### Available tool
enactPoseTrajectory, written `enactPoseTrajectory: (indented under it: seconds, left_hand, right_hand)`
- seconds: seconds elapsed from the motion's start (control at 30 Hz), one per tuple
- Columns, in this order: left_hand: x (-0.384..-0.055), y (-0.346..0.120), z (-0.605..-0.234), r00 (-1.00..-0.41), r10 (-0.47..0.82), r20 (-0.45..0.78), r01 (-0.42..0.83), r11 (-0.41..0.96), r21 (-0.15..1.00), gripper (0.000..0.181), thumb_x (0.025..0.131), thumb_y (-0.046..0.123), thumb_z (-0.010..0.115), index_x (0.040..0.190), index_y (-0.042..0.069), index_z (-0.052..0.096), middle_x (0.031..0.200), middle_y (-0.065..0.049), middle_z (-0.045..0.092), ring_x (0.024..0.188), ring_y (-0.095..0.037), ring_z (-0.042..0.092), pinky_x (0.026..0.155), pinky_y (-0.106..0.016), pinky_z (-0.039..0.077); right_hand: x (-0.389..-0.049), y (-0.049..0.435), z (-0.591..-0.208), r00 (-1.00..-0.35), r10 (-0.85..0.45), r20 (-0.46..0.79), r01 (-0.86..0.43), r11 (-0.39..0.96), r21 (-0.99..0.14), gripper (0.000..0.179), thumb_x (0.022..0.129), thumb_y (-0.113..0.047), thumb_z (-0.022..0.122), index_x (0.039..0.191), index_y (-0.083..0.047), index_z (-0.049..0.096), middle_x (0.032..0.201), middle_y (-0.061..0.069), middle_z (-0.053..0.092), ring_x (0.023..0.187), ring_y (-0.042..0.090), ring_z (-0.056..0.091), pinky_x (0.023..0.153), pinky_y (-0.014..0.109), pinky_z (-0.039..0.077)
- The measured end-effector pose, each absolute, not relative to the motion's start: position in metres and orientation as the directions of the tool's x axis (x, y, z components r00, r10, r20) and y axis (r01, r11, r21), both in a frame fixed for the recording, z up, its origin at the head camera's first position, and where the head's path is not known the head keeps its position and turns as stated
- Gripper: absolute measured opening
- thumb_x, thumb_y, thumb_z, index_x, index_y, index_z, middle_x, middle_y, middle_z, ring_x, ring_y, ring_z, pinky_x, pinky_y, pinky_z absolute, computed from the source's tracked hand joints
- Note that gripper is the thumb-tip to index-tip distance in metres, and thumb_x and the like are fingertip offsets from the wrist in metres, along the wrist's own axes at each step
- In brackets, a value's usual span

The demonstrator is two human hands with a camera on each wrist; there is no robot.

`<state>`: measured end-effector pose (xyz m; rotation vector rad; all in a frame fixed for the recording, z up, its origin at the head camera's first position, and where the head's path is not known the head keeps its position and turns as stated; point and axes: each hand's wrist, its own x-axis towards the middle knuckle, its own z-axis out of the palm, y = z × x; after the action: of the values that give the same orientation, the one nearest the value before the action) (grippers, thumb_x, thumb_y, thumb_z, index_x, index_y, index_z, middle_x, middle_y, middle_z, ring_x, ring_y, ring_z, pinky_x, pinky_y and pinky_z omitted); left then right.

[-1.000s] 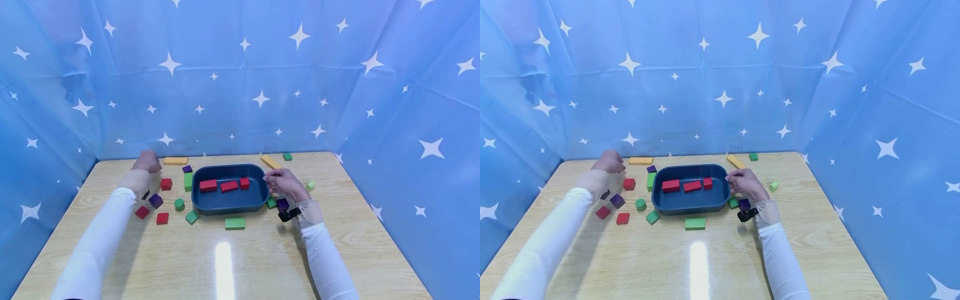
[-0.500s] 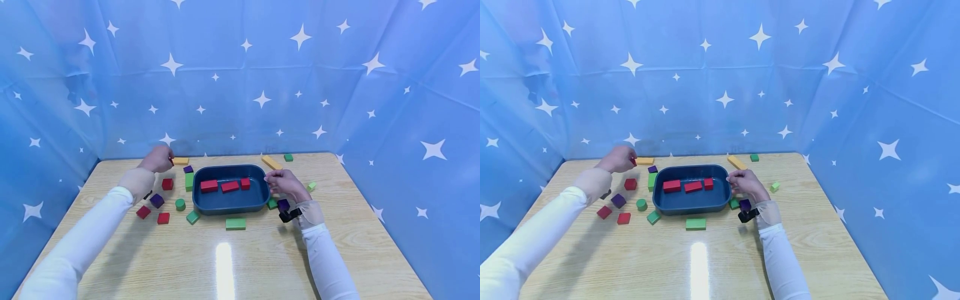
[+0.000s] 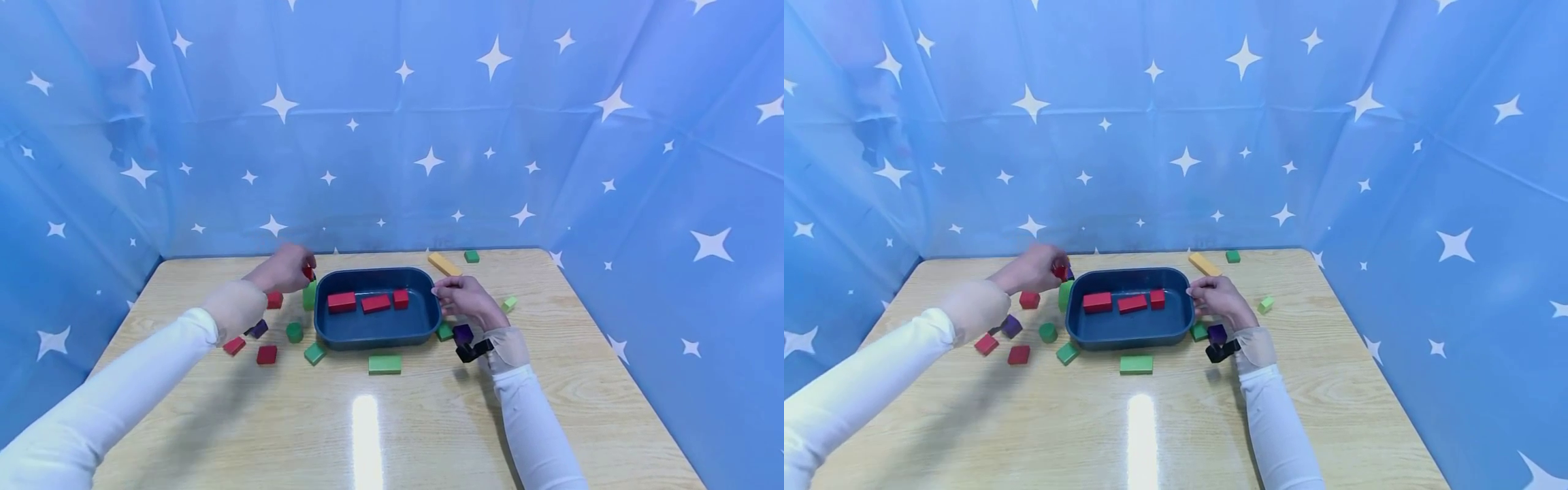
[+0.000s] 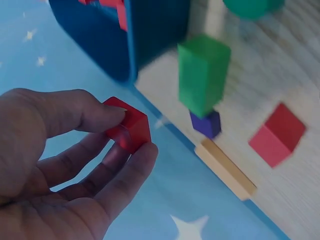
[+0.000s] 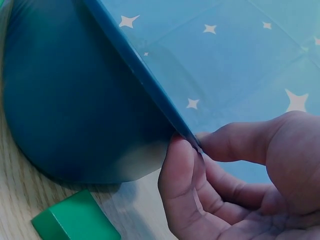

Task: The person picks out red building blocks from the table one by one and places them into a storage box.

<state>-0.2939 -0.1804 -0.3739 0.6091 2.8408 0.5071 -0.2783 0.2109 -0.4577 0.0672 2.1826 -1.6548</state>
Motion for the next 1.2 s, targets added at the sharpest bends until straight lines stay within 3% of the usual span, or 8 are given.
enactPoseTrajectory:
  seconds: [0.4, 0.8, 0.93, 1.2]
  left_hand:
    - [-0.280, -0.140, -0.369, -0.824, 0.547, -0.147, 0.472, 0.806, 0.358, 0.035, 0.083, -0.001, 0.071, 0.117, -0.004, 0.070, 0.106, -0.015, 0.069, 0.091, -0.025, 0.062, 0.078, -0.036, 0.060]
    - [-0.272, -0.123, -0.387, -0.736, 0.602, -0.309, 0.522, 0.796, 0.307, 0.034, 0.085, -0.004, 0.069, 0.118, 0.002, 0.069, 0.110, -0.012, 0.068, 0.096, -0.022, 0.061, 0.084, -0.034, 0.060]
    - [-0.270, -0.120, -0.394, -0.709, 0.622, -0.333, 0.555, 0.783, 0.281, 0.031, 0.085, -0.004, 0.070, 0.115, 0.001, 0.068, 0.106, -0.010, 0.067, 0.090, -0.020, 0.059, 0.078, -0.030, 0.057]
    - [-0.265, -0.117, -0.406, -0.667, 0.625, -0.405, 0.580, 0.777, 0.244, 0.017, 0.085, -0.007, 0.065, 0.094, 0.007, 0.064, 0.083, -0.005, 0.059, 0.072, -0.018, 0.052, 0.062, -0.025, 0.043]
  right_hand:
    - [-0.283, 0.210, -0.458, -0.924, -0.175, -0.340, 0.280, 0.294, -0.914, 0.031, 0.105, -0.018, 0.058, 0.129, 0.001, 0.059, 0.098, 0.006, 0.066, 0.084, 0.015, 0.067, 0.079, 0.033, 0.061]
    - [-0.284, 0.207, -0.459, -0.923, -0.181, -0.340, 0.281, 0.286, -0.916, 0.034, 0.104, -0.018, 0.059, 0.132, 0.002, 0.058, 0.099, 0.007, 0.066, 0.085, 0.016, 0.068, 0.086, 0.040, 0.061]
    - [-0.283, 0.207, -0.457, -0.923, -0.182, -0.338, 0.280, 0.285, -0.917, 0.035, 0.104, -0.019, 0.060, 0.133, 0.002, 0.058, 0.099, 0.007, 0.066, 0.085, 0.016, 0.067, 0.087, 0.041, 0.061]
    - [-0.283, 0.208, -0.459, -0.922, -0.187, -0.338, 0.279, 0.283, -0.918, 0.034, 0.104, -0.019, 0.060, 0.132, 0.002, 0.058, 0.098, 0.006, 0.066, 0.085, 0.016, 0.068, 0.089, 0.044, 0.061]
